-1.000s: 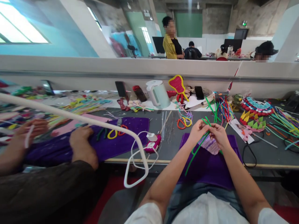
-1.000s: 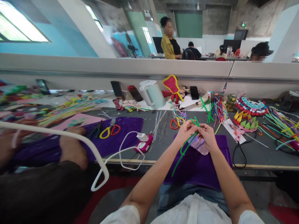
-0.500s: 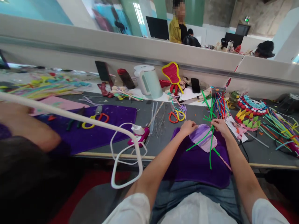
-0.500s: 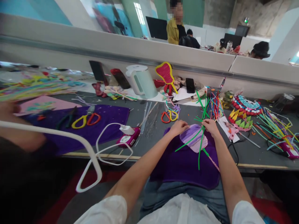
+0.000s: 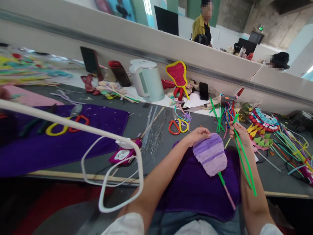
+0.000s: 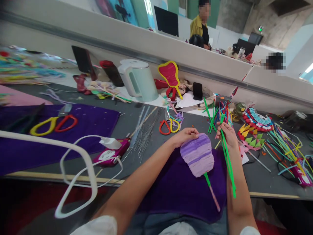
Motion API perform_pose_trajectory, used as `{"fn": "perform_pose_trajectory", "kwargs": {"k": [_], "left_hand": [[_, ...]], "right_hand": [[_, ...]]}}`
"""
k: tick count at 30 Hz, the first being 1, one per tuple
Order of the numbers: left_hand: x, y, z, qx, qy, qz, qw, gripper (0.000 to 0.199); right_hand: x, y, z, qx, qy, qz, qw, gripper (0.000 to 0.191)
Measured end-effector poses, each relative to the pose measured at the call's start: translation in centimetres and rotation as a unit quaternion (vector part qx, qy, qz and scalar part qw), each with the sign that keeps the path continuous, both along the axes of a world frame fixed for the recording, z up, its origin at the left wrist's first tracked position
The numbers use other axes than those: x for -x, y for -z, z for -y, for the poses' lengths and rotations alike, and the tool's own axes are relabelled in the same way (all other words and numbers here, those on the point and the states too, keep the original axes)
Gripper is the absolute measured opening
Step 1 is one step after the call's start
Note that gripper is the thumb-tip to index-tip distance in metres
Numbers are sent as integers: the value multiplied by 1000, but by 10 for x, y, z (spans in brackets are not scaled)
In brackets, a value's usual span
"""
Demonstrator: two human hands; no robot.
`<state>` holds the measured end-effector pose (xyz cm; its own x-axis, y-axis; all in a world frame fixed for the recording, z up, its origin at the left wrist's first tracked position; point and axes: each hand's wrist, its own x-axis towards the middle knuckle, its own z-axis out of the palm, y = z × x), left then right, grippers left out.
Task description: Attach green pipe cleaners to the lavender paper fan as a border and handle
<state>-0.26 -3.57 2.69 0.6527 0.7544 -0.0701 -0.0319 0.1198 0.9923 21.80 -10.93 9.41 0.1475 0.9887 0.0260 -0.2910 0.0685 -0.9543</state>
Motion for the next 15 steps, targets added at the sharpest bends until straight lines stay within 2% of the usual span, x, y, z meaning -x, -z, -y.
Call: {"fn": "perform_pose_trajectory", "kwargs": {"k": [2,4,9,12,15], "left_hand": [[5,-8,0,39,18,17,999,37],[11,-10,0,37,19,21,999,36],[19,-1,3,21,20,9,1000,35],[18,2,5,43,63,28,997,37],[17,1,6,54,95,50,993,38]], "right_hand": [[10,-6,6,-11,1,48,999,29],[19,-9,13,-36,25,107,993,27],[36,-14,22,-49,53,261,963,26],[36,-15,5,-44,42,279,958,27],[32,-7,-31,-27,28,306,951,30]]}}
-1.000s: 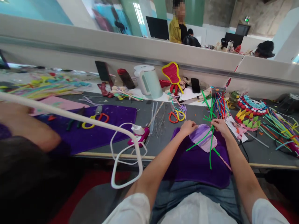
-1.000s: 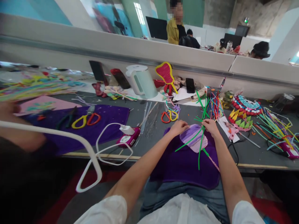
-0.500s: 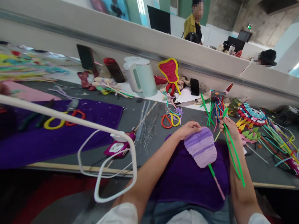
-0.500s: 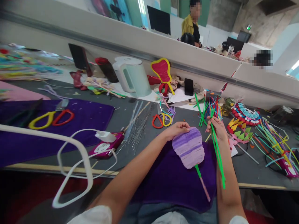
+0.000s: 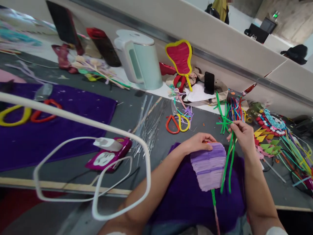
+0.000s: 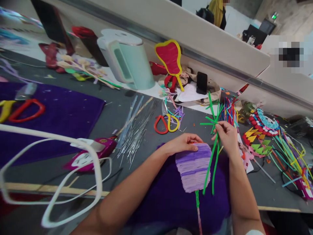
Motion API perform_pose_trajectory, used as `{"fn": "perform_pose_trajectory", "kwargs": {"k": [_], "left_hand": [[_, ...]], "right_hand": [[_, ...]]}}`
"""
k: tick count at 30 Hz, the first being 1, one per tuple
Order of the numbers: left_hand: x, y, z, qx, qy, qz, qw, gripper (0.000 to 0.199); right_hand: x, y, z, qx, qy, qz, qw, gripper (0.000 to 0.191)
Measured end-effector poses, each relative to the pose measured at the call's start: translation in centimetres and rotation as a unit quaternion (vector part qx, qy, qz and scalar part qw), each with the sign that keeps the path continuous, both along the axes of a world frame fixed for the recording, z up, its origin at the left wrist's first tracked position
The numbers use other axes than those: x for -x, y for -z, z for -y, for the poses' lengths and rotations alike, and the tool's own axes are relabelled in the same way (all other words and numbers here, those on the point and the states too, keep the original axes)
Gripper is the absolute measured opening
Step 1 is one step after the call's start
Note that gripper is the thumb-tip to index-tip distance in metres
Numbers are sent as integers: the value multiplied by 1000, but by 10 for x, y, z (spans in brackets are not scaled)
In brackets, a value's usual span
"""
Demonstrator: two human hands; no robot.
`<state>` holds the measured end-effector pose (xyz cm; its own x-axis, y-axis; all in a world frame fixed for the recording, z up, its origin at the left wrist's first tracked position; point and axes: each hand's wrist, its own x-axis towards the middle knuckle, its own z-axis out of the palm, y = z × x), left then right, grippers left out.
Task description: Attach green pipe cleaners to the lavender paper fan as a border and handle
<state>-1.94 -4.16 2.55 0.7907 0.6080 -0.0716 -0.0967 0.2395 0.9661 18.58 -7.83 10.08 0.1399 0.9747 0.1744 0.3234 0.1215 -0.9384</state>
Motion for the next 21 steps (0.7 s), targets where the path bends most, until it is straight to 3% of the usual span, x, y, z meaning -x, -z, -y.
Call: {"fn": "perform_pose_trajectory", "kwargs": {"k": [5,7,9,13,16,18,21], "left_hand": [[-2,3,-1,-38,-17,-23,999,29],[-2,6,-2,-62,-31,-35,997,27],[-2,8,-3,-86,-38,-38,995,27],[0,11,-5,-98,-61,-34,993,25],[-1,14,-7,-82,-99,-25,991,26],[-2,17,-8,-82,-108,-24,991,26],[-4,22,-10,-77,-89,-28,993,25]], "right_hand": [[-7,30,-61,56,-29,120,991,26],[-10,37,-72,5,11,199,980,22],[-14,32,-72,-58,67,231,969,23],[-19,-9,-37,-139,138,194,961,27],[-13,-37,7,-92,74,128,985,23],[-5,-37,33,13,-15,94,995,22],[2,-6,54,171,-143,76,972,27]]}}
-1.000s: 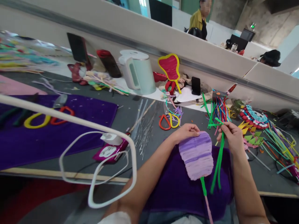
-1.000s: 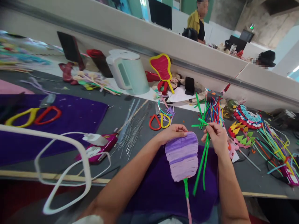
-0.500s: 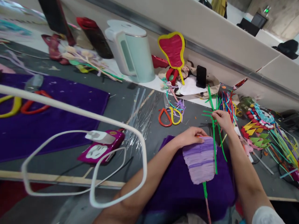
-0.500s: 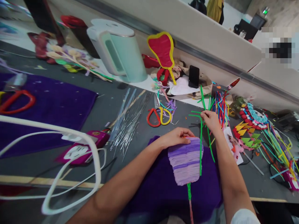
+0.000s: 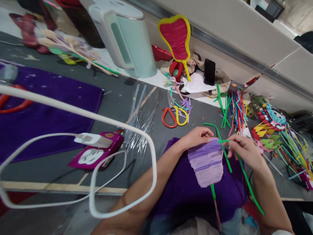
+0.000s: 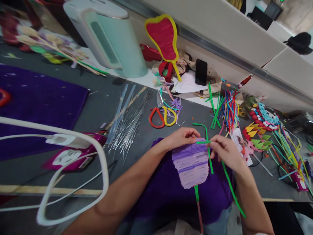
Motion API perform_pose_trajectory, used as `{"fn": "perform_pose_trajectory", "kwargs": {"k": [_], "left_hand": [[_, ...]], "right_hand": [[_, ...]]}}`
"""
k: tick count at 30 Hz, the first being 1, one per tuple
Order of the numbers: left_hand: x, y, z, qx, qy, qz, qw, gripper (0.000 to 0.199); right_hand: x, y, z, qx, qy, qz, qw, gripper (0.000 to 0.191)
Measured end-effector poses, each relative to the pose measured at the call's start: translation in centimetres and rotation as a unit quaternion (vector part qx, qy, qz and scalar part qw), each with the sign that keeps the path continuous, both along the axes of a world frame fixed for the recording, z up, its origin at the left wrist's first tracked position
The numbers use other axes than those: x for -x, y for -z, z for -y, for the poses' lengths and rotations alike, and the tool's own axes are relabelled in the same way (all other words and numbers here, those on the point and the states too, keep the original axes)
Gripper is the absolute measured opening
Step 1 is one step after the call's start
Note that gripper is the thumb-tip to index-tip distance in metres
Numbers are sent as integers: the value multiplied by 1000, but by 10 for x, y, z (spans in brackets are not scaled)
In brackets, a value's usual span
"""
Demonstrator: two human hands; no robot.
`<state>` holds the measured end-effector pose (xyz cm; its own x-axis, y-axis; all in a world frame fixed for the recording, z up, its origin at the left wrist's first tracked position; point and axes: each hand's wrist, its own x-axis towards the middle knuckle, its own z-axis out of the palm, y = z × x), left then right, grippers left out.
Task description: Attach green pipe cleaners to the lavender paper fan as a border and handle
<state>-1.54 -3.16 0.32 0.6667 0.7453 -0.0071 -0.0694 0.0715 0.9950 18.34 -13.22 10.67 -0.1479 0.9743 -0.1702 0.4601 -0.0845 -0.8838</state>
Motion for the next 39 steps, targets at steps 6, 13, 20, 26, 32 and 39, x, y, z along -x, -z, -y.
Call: {"fn": "perform_pose_trajectory", "kwargs": {"k": [6,13,20,26,32,39], "left_hand": [[-1,7,-1,28,19,-10,999,32],[5,-15,9,33,80,13,996,38],[16,-39,16,51,117,40,991,49],[21,-40,16,87,156,82,980,56],[20,-40,16,101,151,94,979,54],[20,-42,16,126,142,95,977,46]], "right_hand": [[-18,51,2,-60,105,95,988,20],[-3,29,32,-144,141,153,968,24],[15,18,41,-206,125,202,949,22],[19,13,36,-206,93,222,948,23],[22,12,31,-209,81,243,944,22],[23,12,26,-207,69,264,940,23]]}}
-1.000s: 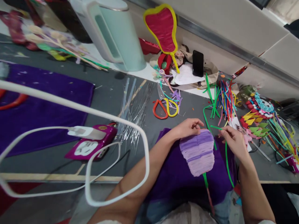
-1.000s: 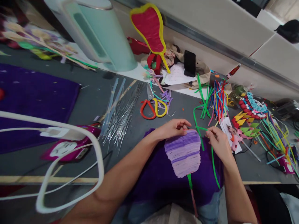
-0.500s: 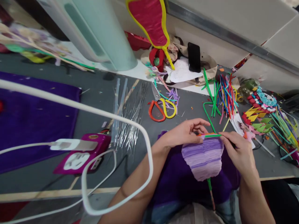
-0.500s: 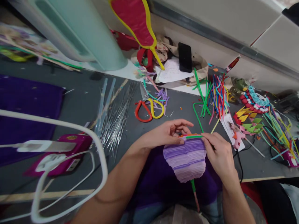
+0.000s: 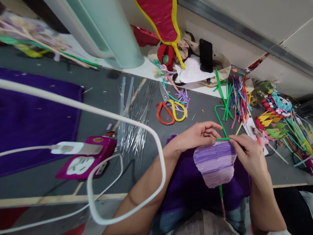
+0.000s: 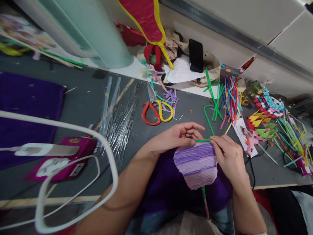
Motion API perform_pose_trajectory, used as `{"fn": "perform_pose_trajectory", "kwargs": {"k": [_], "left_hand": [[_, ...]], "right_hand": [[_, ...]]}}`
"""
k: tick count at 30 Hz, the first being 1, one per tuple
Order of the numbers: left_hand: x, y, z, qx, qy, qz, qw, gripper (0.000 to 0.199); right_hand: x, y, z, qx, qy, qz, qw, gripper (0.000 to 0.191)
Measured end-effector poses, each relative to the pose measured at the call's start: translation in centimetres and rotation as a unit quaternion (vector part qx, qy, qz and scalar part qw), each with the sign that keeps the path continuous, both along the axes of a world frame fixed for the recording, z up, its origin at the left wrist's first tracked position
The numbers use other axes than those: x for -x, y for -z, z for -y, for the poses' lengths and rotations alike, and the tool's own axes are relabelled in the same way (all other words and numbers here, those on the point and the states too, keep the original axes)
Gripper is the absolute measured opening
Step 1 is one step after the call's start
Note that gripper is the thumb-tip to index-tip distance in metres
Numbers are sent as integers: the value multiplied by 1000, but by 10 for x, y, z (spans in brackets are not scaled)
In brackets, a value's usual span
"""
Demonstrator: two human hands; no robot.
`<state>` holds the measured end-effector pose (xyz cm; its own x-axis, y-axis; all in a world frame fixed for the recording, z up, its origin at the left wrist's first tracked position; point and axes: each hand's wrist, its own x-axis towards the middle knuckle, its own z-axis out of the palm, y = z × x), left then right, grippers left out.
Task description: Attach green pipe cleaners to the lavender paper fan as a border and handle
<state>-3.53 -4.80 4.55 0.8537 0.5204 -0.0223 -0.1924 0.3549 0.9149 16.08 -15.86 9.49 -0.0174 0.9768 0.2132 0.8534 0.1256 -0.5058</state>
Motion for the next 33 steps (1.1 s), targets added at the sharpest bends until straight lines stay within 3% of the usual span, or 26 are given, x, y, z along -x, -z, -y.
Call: {"fn": "perform_pose_trajectory", "kwargs": {"k": [10,19,27,33], "left_hand": [[-3,0,3,5,-33,-23,999,38],[-3,-5,2,-12,-66,-72,995,37],[-4,-3,2,-6,-73,-96,993,37],[-5,0,1,6,-81,-100,992,33]], "right_hand": [[8,-3,-1,20,14,28,999,24],[-7,6,5,41,88,-89,991,16],[-6,18,7,68,111,-163,978,19],[-10,31,14,47,110,-207,971,21]]}}
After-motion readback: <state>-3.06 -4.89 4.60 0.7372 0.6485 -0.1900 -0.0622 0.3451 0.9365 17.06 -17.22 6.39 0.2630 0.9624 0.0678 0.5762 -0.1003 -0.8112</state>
